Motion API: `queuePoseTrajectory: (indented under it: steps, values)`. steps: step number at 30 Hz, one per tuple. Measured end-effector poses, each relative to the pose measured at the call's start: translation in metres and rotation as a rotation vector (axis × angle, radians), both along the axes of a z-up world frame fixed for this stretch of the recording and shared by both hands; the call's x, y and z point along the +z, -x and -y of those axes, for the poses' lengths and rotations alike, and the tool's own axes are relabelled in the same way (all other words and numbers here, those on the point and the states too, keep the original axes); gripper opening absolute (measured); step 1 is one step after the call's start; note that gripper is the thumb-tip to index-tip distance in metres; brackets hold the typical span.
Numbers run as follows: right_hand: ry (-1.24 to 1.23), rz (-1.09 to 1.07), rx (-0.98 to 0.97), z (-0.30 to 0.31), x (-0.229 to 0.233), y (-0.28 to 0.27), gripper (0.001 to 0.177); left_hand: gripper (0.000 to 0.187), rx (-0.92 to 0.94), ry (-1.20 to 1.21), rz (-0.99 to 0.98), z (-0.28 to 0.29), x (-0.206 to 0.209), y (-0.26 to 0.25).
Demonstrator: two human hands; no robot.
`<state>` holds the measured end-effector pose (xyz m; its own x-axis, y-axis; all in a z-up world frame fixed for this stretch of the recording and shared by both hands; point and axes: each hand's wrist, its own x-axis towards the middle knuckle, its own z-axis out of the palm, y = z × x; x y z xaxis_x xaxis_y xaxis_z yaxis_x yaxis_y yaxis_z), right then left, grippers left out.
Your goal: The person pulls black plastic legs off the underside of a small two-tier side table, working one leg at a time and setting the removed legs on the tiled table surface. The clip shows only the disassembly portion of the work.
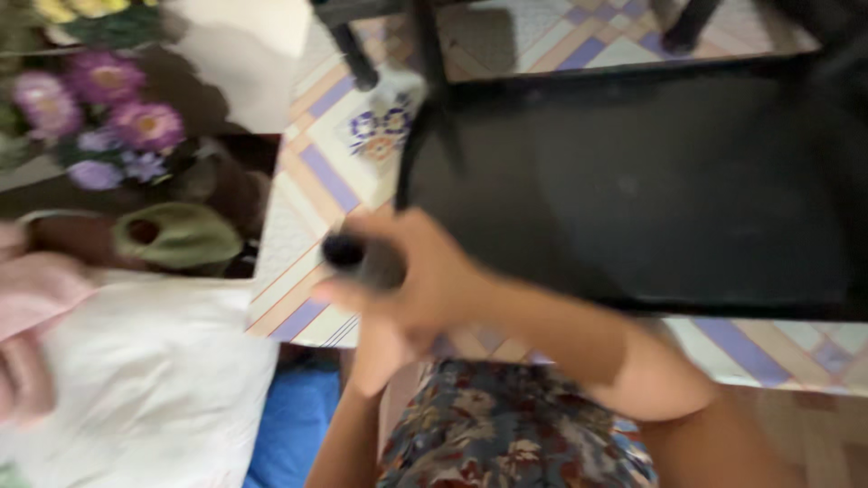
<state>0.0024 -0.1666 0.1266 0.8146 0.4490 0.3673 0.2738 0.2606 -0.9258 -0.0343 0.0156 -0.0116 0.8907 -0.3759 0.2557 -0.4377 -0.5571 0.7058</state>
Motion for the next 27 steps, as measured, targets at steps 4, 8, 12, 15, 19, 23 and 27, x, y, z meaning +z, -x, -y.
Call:
queuePoseTrajectory:
  steps: [4,8,12,15,19,23,27]
  values:
    - [-0.082,0.208,0.547,0.012,0.013,-0.040,0.024,0.055,0.057,-0.200,0.176,0.012,0.021,-0.006]
    - [-0.012,0.231,0.324,0.004,-0.004,-0.042,0.020,0.048,0.092,-0.131,-0.077,0.023,0.044,-0.006]
    - [0.095,0.206,-0.245,-0.005,-0.019,-0.007,0.020,0.056,0.022,0.048,0.190,0.028,0.058,-0.006]
    - [0.085,0.153,-0.550,-0.020,-0.013,0.012,0.023,0.064,0.088,0.116,0.024,0.027,0.060,-0.005]
    - [0.025,0.197,-0.692,-0.030,-0.002,0.018,0.024,0.064,-0.006,0.078,0.107,0.023,0.057,-0.004]
    - [-0.063,0.109,-0.228,-0.003,-0.007,0.005,0.039,0.071,0.006,0.031,-0.016,0.019,0.057,-0.006]
    - [-0.359,0.001,0.167,0.051,-0.032,-0.011,0.052,0.091,0.055,0.364,0.109,0.012,0.065,0.005]
